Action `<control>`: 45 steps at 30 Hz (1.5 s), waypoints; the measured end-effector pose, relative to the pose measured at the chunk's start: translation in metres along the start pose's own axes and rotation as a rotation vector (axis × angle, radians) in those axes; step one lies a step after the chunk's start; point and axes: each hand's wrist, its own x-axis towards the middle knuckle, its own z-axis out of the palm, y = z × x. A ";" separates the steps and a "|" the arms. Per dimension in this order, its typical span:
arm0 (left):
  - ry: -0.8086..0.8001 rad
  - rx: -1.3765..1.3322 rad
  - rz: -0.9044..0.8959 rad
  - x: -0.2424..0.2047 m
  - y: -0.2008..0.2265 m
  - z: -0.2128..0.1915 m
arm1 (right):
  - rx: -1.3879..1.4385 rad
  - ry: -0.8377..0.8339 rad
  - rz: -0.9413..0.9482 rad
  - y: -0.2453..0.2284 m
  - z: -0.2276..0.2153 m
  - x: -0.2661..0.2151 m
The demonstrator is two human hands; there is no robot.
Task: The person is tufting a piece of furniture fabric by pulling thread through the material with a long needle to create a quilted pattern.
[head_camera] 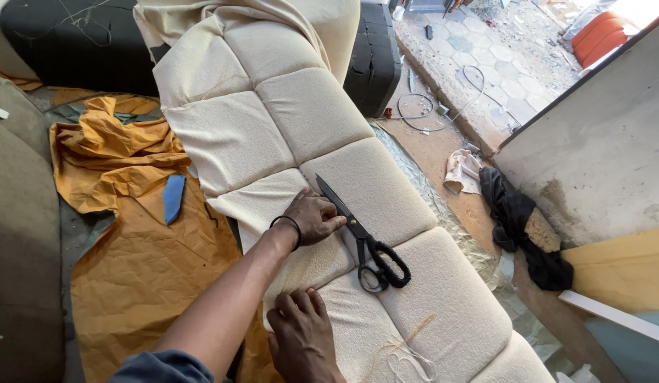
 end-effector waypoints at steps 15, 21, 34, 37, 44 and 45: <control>0.157 0.057 0.037 -0.010 0.005 0.016 | 0.395 0.521 0.336 0.084 -0.030 -0.003; 0.050 -0.027 0.003 -0.015 0.010 -0.003 | 0.304 0.474 0.399 0.070 -0.086 0.030; 0.164 -0.620 -0.262 -0.001 -0.011 -0.019 | 0.108 -0.211 0.478 0.116 -0.046 0.122; 0.127 -0.405 -0.178 0.000 -0.006 -0.033 | 0.213 -0.204 0.546 0.123 -0.050 0.085; -0.153 0.026 -0.060 -0.006 0.021 -0.076 | 0.383 0.031 0.587 0.090 -0.061 -0.007; -0.193 0.068 -0.026 -0.010 0.023 -0.080 | 0.468 0.056 0.658 0.079 -0.068 -0.014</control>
